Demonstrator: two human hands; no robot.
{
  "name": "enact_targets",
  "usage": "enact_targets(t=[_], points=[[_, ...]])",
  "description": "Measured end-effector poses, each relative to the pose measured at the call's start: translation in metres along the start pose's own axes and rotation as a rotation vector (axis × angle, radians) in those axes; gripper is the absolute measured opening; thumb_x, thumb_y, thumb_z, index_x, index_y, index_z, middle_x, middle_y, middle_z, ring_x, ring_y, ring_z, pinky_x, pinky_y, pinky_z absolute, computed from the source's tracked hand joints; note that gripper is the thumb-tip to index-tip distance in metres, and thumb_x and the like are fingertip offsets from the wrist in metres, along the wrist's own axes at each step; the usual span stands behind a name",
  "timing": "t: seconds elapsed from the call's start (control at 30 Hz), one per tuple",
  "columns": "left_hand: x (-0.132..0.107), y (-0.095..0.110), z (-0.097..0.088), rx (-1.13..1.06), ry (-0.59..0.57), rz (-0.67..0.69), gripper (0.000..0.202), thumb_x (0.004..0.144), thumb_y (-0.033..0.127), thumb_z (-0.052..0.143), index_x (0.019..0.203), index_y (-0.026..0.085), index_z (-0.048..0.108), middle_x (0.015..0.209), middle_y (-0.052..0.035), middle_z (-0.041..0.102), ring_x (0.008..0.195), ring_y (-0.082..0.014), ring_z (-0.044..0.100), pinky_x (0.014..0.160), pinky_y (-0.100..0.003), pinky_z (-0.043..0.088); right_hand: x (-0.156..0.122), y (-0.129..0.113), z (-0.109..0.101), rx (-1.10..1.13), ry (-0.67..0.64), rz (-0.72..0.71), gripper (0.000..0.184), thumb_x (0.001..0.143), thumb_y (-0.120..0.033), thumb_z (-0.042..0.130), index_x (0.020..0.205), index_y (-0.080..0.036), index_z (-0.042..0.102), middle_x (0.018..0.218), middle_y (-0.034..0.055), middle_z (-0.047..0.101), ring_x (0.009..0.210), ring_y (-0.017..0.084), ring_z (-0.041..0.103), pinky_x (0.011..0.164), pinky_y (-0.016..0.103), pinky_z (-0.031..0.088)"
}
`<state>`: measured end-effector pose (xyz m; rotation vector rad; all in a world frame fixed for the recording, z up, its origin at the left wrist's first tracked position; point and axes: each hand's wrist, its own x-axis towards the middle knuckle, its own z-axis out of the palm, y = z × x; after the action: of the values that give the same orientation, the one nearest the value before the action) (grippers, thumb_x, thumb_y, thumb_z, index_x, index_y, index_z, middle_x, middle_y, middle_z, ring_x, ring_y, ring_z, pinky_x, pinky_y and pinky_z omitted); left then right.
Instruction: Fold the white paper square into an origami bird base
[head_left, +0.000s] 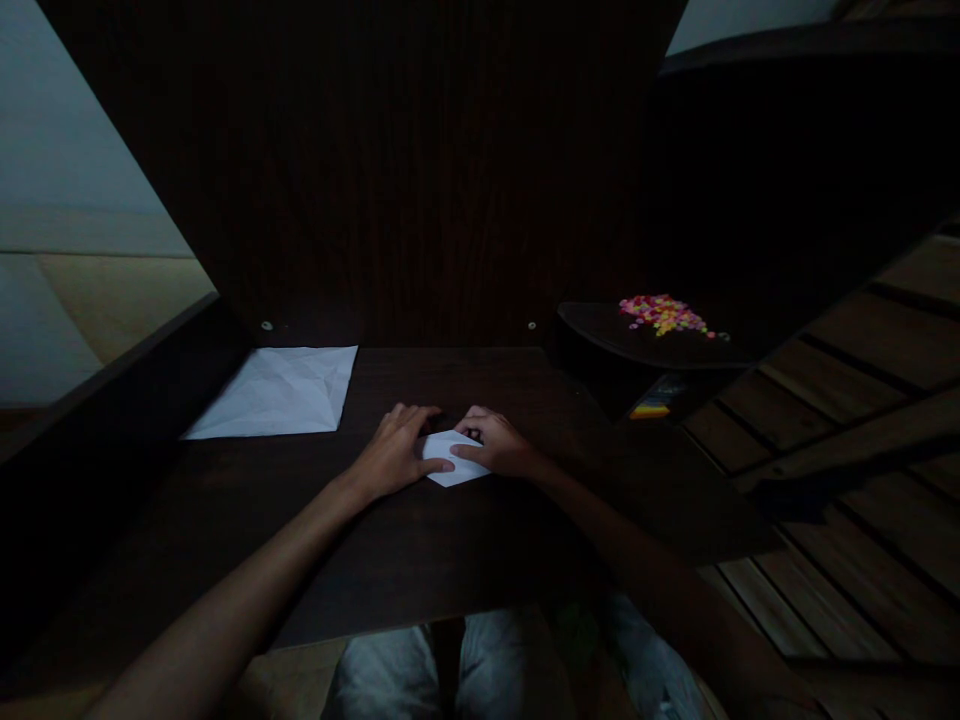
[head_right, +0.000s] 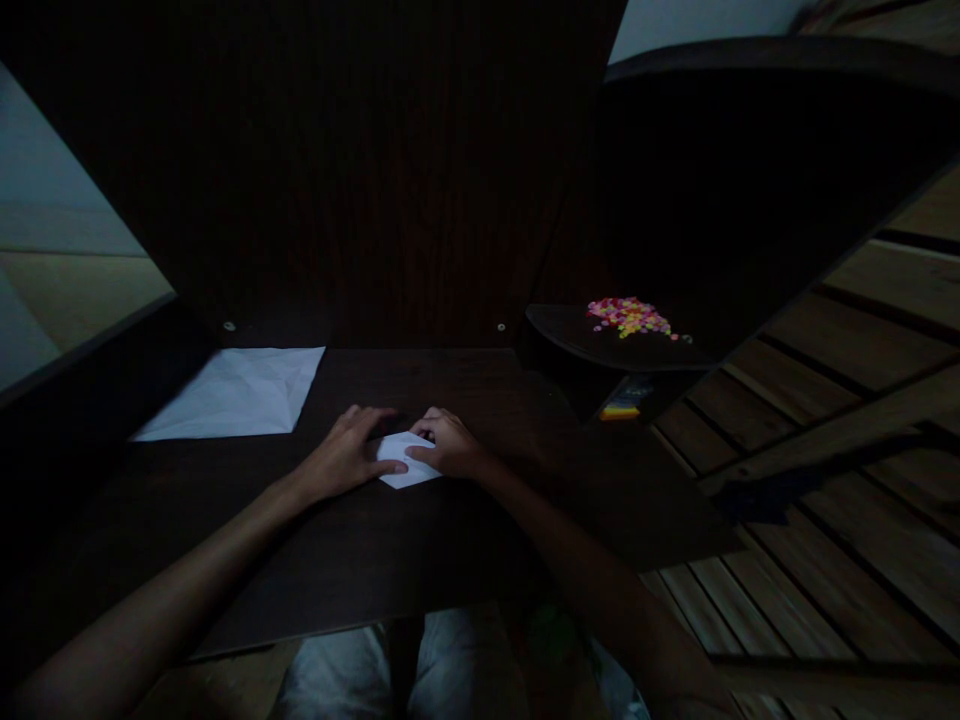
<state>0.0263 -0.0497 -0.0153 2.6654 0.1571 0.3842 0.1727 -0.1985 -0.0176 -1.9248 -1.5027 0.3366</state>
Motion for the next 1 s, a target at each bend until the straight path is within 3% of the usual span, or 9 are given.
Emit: enact_targets(t=[0.13,0.23,0.37,0.47,0.57,0.63,0.8,1.0], points=[[-0.001,0.000,-0.002,0.073,0.026,0.030,0.073,0.071,0.052,0.071,0.130,0.018,0.044,0.125,-0.0134,0.057,0.112,-0.0325,0.051,0.096,-0.050,0.036,-0.002,-0.006,-0.003,0.074,0.029,-0.017,0.012,0.075,-0.022,0.071,0.084,-0.015,0.068,0.079,0.0013,0.065,0.066,0.012,0.057,0.061,0.024,0.043],[0.000,0.001,-0.003,0.142,0.070,0.079,0.069,0.074,0.049,0.070,0.130,0.017,0.045,0.116,-0.0128,0.062,0.103,-0.0296,0.056,0.094,-0.047,0.037,-0.006,-0.012,-0.003,0.030,0.098,-0.130,0.008,0.081,-0.022,0.066,0.085,-0.016,0.068,0.080,0.0023,0.067,0.071,0.014,0.061,0.067,0.025,0.046],[0.000,0.001,-0.006,0.178,0.120,0.167,0.037,0.085,0.039,0.060,0.115,0.018,0.058,0.096,-0.0086,0.068,0.088,-0.0238,0.060,0.086,-0.040,0.039,-0.010,-0.015,-0.002,-0.074,0.150,-0.379,0.014,0.089,-0.020,0.054,0.093,-0.019,0.067,0.092,0.0058,0.069,0.085,0.017,0.062,0.079,0.030,0.049],[-0.001,-0.001,-0.009,0.228,0.169,0.240,0.017,0.086,0.025,0.055,0.097,0.018,0.066,0.084,-0.0077,0.067,0.081,-0.0230,0.057,0.079,-0.039,0.039,-0.012,-0.014,-0.002,-0.199,0.223,-0.477,0.017,0.089,-0.017,0.053,0.096,-0.022,0.067,0.102,0.0069,0.069,0.100,0.021,0.059,0.086,0.037,0.049],[0.000,-0.003,-0.011,0.273,0.196,0.267,0.022,0.081,0.013,0.052,0.097,0.018,0.067,0.084,-0.0091,0.065,0.083,-0.0250,0.053,0.076,-0.040,0.039,-0.011,-0.012,-0.001,-0.267,0.276,-0.509,0.016,0.086,-0.017,0.056,0.092,-0.025,0.068,0.117,0.0062,0.064,0.120,0.025,0.049,0.097,0.049,0.043],[0.001,-0.005,-0.010,0.277,0.173,0.272,0.027,0.079,0.009,0.051,0.098,0.019,0.067,0.085,-0.0092,0.064,0.085,-0.0251,0.052,0.077,-0.040,0.039,-0.010,-0.010,0.001,-0.273,0.247,-0.529,0.016,0.085,-0.016,0.056,0.092,-0.025,0.068,0.121,0.0066,0.062,0.123,0.025,0.046,0.100,0.051,0.041],[0.004,-0.007,-0.007,0.181,0.061,0.300,0.024,0.078,0.015,0.058,0.100,0.020,0.066,0.095,-0.0079,0.064,0.091,-0.0245,0.053,0.081,-0.039,0.042,-0.011,-0.002,0.006,-0.314,0.159,-0.503,0.019,0.086,-0.012,0.052,0.092,-0.022,0.067,0.114,0.0086,0.063,0.112,0.023,0.052,0.089,0.041,0.051],[-0.001,-0.010,-0.015,-0.012,0.007,0.310,0.029,0.076,0.025,0.062,0.105,0.020,0.065,0.101,-0.0070,0.066,0.097,-0.0236,0.057,0.090,-0.041,0.044,-0.012,0.002,0.007,-0.318,0.103,-0.447,0.015,0.085,-0.016,0.056,0.092,-0.022,0.068,0.109,0.0082,0.065,0.105,0.022,0.055,0.085,0.038,0.051]])
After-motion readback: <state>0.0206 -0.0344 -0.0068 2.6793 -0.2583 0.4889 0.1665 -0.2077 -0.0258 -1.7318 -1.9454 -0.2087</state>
